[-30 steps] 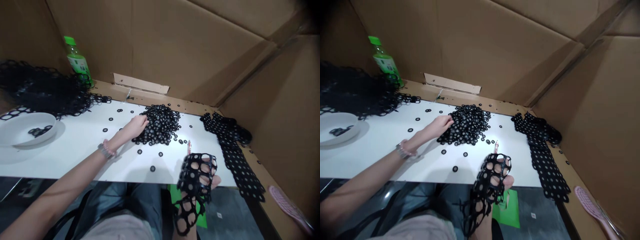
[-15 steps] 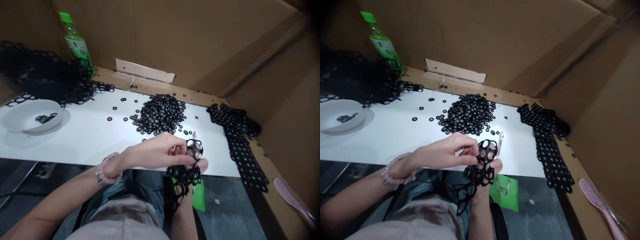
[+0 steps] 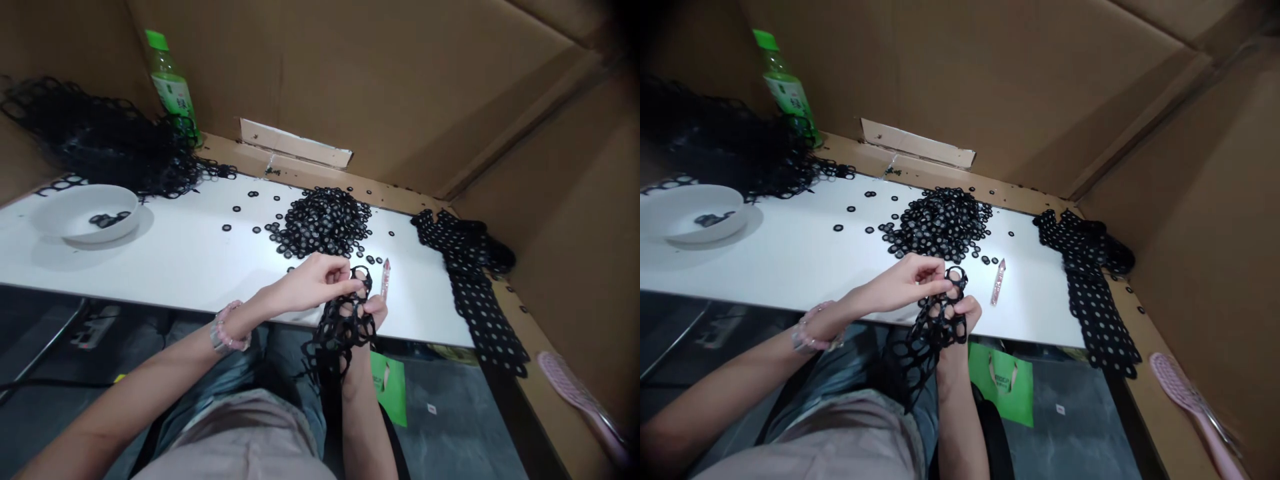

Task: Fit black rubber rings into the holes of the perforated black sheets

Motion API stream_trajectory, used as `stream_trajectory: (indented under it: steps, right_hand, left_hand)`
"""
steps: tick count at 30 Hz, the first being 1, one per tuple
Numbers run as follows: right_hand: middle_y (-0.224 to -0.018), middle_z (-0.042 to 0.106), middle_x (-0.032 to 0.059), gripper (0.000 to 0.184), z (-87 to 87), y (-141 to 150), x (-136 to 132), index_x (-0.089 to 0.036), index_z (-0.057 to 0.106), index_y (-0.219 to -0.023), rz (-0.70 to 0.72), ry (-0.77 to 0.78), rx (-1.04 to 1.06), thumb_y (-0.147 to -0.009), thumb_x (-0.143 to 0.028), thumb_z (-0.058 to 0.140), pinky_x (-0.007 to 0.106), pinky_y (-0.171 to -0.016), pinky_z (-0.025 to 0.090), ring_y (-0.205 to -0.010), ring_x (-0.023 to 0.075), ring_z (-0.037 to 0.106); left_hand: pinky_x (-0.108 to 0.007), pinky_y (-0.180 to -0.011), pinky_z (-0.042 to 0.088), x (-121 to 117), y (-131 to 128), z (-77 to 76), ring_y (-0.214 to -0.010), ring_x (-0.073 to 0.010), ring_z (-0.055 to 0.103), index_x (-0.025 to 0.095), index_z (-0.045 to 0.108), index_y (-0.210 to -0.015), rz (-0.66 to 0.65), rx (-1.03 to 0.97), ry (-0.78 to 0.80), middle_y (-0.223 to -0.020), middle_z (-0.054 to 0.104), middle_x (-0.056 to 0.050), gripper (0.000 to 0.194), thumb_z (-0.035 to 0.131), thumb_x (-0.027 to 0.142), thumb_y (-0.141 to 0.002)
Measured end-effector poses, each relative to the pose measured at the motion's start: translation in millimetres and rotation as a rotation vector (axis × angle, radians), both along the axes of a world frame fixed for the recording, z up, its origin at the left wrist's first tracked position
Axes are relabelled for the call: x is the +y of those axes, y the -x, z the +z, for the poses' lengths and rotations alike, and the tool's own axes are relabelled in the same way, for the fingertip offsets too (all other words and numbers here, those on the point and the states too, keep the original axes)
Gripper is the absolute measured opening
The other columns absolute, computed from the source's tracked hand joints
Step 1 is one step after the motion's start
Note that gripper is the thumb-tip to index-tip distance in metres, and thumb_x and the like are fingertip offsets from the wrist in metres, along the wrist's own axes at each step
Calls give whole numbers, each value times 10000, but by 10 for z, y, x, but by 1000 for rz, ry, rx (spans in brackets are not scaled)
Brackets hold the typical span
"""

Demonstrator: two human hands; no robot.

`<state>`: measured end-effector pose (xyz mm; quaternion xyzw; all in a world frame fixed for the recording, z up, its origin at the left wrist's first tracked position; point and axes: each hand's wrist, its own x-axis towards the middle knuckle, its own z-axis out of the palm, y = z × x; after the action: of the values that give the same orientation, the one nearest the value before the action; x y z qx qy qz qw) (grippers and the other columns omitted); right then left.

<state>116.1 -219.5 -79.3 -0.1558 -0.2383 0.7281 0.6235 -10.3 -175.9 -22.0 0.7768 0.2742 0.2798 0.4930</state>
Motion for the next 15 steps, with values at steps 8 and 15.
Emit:
stream_trajectory:
  steps: [8, 15]
  right_hand:
    - [-441, 189, -126, 209, -150, 189, 21, -189, 467, -650, 43, -27, 402, -495, -73, 390, 92, -236, 86, -296, 13, 47]
    - [-423, 213, -129, 139, 23, 206, -67, -206, 370, -585, -136, 67, 322, -489, -106, 380, 83, -311, 288, -306, 23, 191]
  left_hand:
    - [-190, -487, 250, 32, 129, -300, -528, -70, 331, 157, 420, -625, 32, -82, 124, -580, 369, 63, 301, 522, 368, -815]
    - [-186, -487, 249, 81, 87, -365, -528, -73, 325, 157, 440, -651, -16, -71, 131, -571, 346, 66, 301, 523, 397, -811]
